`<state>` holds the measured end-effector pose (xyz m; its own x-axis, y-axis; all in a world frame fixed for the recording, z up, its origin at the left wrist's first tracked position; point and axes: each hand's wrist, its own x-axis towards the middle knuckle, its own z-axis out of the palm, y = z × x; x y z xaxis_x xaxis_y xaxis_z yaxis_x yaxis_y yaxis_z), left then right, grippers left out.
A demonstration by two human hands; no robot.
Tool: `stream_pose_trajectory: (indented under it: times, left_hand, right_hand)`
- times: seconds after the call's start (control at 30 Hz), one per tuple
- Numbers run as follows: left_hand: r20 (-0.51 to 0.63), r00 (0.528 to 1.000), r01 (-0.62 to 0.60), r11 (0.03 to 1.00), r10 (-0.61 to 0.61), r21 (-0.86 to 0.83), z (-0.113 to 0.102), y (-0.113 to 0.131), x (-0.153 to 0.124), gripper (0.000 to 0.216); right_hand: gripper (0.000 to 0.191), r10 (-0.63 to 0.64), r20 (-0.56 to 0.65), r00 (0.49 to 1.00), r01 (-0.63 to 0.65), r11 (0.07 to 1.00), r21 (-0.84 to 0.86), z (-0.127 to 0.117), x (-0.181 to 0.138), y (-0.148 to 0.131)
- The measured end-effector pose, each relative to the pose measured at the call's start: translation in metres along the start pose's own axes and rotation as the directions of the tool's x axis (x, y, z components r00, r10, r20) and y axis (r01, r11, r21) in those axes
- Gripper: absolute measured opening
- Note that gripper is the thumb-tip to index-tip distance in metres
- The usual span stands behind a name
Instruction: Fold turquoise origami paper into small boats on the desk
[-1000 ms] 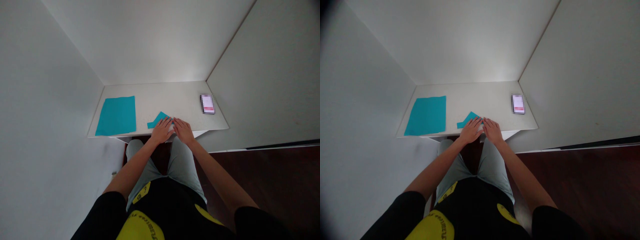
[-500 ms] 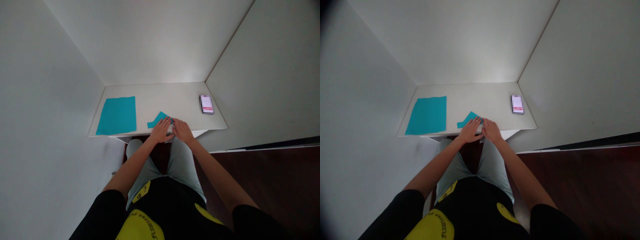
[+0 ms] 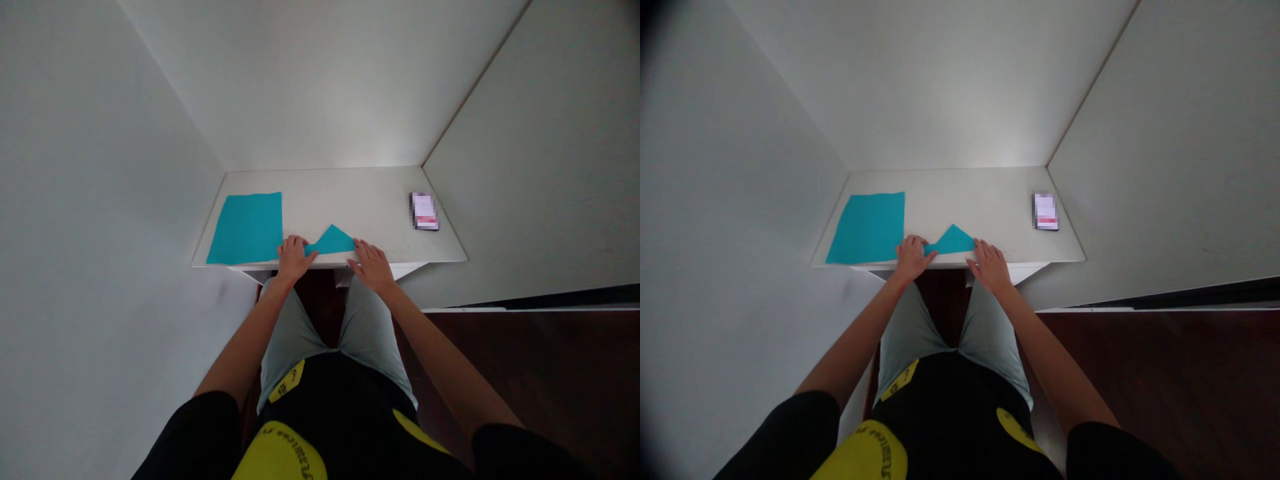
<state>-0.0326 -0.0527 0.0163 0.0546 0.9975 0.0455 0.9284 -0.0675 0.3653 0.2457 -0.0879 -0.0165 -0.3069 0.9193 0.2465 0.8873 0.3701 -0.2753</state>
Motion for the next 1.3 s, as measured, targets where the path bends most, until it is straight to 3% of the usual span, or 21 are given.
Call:
stream_pose_trajectory:
  times: [0.13, 0.33, 0.47, 0.57, 0.9, 1.0, 1.1, 1.2, 1.3]
  left_hand:
    - [0.01, 0.998, 0.057, 0.995, -0.056, -0.08, 0.002, 0.005, 0.004, 0.031]
    - [0.0, 0.999, -0.034, 0.963, 0.035, -0.267, 0.009, 0.006, 0.002, 0.03]
    - [-0.117, 0.973, -0.215, 0.963, 0.198, -0.165, 0.012, 0.005, -0.015, 0.022]
    - [-0.141, 0.95, -0.298, 0.947, 0.28, -0.123, 0.015, 0.001, -0.03, 0.028]
    - [-0.167, 0.935, -0.337, 0.932, 0.314, -0.133, 0.028, -0.014, -0.057, 0.024]
    - [-0.18, 0.939, -0.316, 0.941, 0.292, -0.119, 0.021, -0.011, -0.056, 0.021]
    - [-0.224, 0.944, -0.279, 0.949, 0.243, -0.144, 0.012, -0.006, -0.05, 0.02]
    - [-0.304, 0.937, -0.245, 0.941, 0.169, -0.232, 0.004, 0.001, -0.04, 0.022]
    - [-0.355, 0.923, -0.29, 0.872, 0.147, -0.395, -0.003, 0.01, -0.029, 0.027]
  right_hand:
    - [0.057, 0.0, 0.0, 1.0, 0.0, 1.0, 0.012, 0.003, -0.004, 0.0]
    - [0.057, -0.003, 0.007, 1.0, 0.003, 1.0, 0.004, 0.003, -0.007, -0.001]
    - [0.055, -0.013, 0.006, 1.0, 0.013, 1.0, 0.008, -0.001, -0.005, -0.003]
    - [0.055, -0.018, 0.01, 1.0, 0.018, 1.0, 0.011, -0.002, -0.004, -0.001]
    - [0.034, -0.103, 0.005, 0.995, 0.102, 0.991, 0.087, -0.009, -0.021, 0.012]
    - [0.026, -0.112, -0.023, 0.993, 0.114, 0.981, 0.159, -0.013, -0.021, 0.016]
    - [0.023, -0.09, -0.124, 0.988, 0.127, 0.935, 0.33, -0.017, -0.013, 0.017]
    - [0.019, 0.041, -0.224, 0.974, 0.087, 0.843, 0.531, -0.022, 0.001, 0.012]
    - [0.025, 0.144, -0.242, 0.96, 0.045, 0.77, 0.636, -0.027, 0.015, 0.004]
